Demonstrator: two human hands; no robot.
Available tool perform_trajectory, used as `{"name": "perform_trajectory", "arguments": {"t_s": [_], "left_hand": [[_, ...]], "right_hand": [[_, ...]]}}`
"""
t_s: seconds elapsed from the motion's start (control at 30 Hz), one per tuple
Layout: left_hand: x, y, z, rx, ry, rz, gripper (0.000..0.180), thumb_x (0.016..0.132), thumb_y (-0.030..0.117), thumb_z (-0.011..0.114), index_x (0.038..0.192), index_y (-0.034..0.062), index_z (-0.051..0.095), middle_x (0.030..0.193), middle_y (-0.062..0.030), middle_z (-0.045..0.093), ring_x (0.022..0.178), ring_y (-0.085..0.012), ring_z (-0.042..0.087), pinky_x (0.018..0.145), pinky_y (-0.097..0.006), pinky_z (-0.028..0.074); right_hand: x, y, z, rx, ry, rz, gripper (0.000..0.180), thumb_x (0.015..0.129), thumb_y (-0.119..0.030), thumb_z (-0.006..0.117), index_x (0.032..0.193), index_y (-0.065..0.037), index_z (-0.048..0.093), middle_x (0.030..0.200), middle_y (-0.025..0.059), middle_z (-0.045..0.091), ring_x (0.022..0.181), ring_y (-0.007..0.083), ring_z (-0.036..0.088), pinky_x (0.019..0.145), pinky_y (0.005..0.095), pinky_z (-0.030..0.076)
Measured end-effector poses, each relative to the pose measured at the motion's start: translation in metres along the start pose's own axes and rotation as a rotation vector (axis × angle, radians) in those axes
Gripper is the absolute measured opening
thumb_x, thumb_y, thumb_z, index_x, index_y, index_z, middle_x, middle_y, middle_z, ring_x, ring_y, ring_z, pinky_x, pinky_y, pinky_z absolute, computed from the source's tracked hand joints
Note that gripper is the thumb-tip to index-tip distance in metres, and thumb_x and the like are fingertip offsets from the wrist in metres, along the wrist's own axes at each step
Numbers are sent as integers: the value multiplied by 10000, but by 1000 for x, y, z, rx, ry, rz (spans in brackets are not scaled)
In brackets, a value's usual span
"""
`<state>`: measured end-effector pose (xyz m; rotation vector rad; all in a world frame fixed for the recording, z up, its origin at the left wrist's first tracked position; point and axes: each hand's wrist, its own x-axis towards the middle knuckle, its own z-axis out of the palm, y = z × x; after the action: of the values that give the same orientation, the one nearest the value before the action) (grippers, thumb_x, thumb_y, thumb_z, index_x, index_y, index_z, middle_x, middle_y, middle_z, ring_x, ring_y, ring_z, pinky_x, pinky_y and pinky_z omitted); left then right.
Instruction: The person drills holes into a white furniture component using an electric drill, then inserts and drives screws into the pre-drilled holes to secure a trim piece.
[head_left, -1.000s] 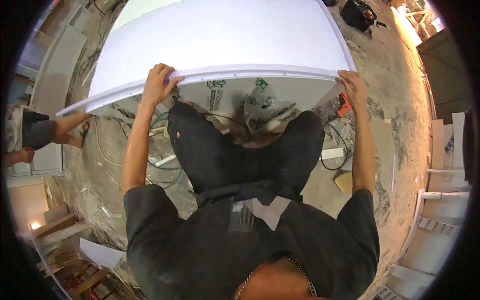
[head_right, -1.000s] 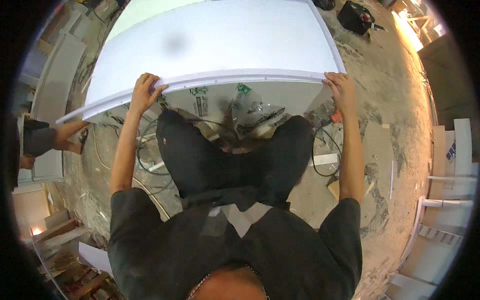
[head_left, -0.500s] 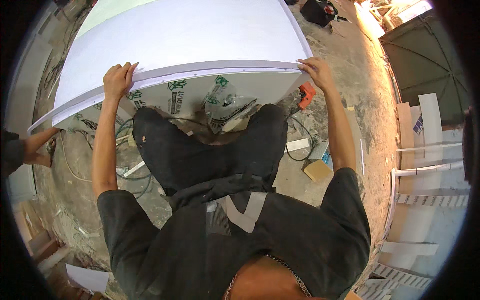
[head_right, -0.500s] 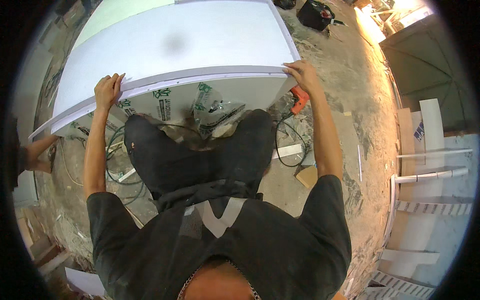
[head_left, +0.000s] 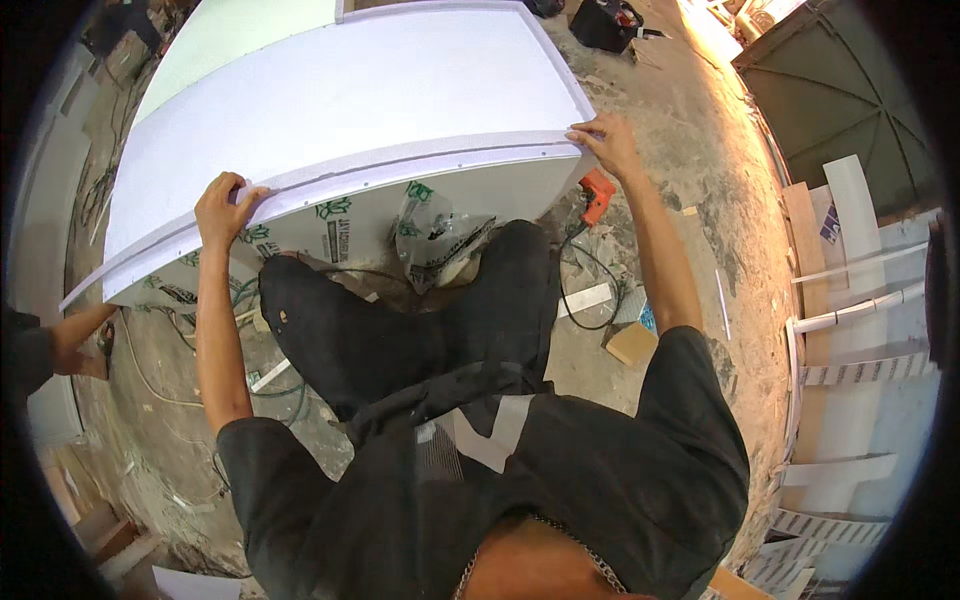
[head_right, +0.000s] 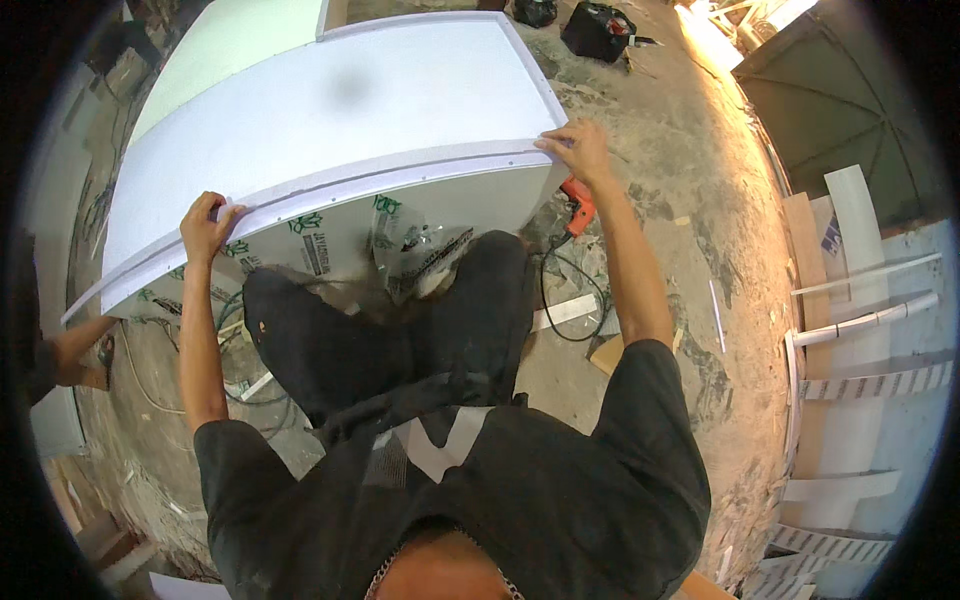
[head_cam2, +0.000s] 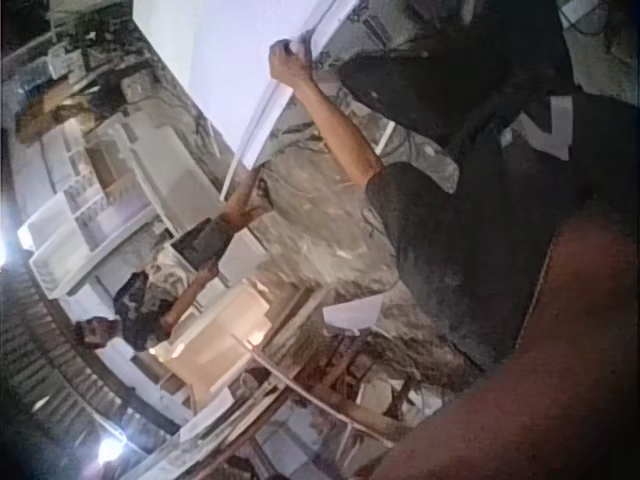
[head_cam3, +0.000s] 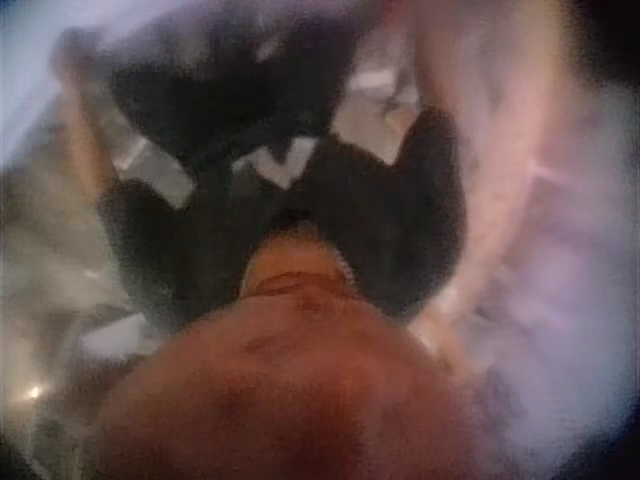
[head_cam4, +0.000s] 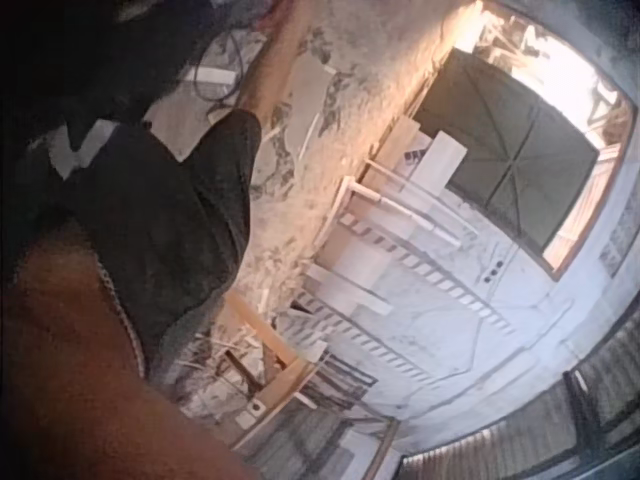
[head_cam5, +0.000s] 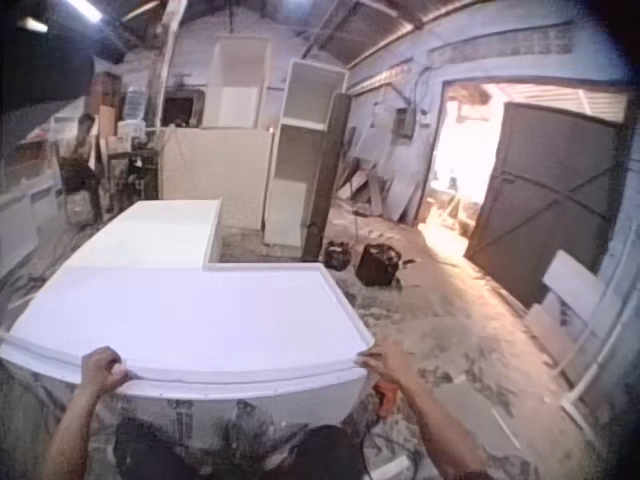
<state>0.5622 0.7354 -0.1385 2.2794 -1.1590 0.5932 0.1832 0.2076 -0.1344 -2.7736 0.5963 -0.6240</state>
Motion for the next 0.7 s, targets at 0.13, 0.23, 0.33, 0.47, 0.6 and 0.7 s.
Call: {"name": "perform_trajectory", "arguments": {"t_s": [0.13, 0.23, 0.33, 0.47, 0.6, 0.7], "left_hand": [[-4, -4, -1, -22, -28, 26, 383, 728, 382, 812, 784, 53, 624, 729, -60, 606, 626, -206, 575, 581, -317, 454], [-12, -14, -2, -72, -27, 30, 367, 721, 372, 829, 760, 50, 658, 727, -64, 613, 617, -186, 572, 581, -298, 461], [6, -4, 0, -67, 26, 150, 432, 708, 438, 824, 740, 41, 657, 738, -63, 622, 652, -214, 587, 600, -334, 479], [-11, 0, -1, -8, -26, 82, 456, 695, 447, 825, 778, 36, 645, 759, -55, 598, 668, -222, 578, 609, -341, 477], [-23, -9, -5, 9, 54, 133, 451, 683, 431, 832, 782, 39, 634, 772, -46, 570, 682, -217, 554, 616, -348, 460], [-25, -4, -5, 33, 71, 152, 427, 690, 411, 830, 774, 43, 630, 760, -41, 560, 680, -218, 536, 625, -350, 445]], "right_hand": [[-4, -1, 8, -38, 66, -75, 315, 808, -446, 711, 941, -169, 783, 874, 65, 684, 882, 237, 567, 820, 360, 405], [-3, -2, 16, -15, 25, -104, 309, 822, -400, 709, 985, -144, 769, 891, 75, 692, 879, 241, 576, 841, 370, 411], [-11, 20, 7, 91, 14, -97, 307, 822, -355, 718, 997, -105, 757, 904, 79, 694, 857, 244, 582, 831, 375, 422], [-20, -6, -5, -91, 38, -124, 312, 798, -349, 735, 976, -93, 743, 931, 73, 693, 938, 248, 589, 890, 387, 399], [-19, -20, 3, -174, 94, -189, 329, 791, -364, 734, 990, -103, 724, 959, 50, 695, 1008, 239, 579, 942, 397, 369], [-23, -22, 1, -283, 82, -188, 337, 794, -360, 726, 1020, -110, 716, 973, 30, 695, 1010, 232, 576, 933, 398, 372]]}}
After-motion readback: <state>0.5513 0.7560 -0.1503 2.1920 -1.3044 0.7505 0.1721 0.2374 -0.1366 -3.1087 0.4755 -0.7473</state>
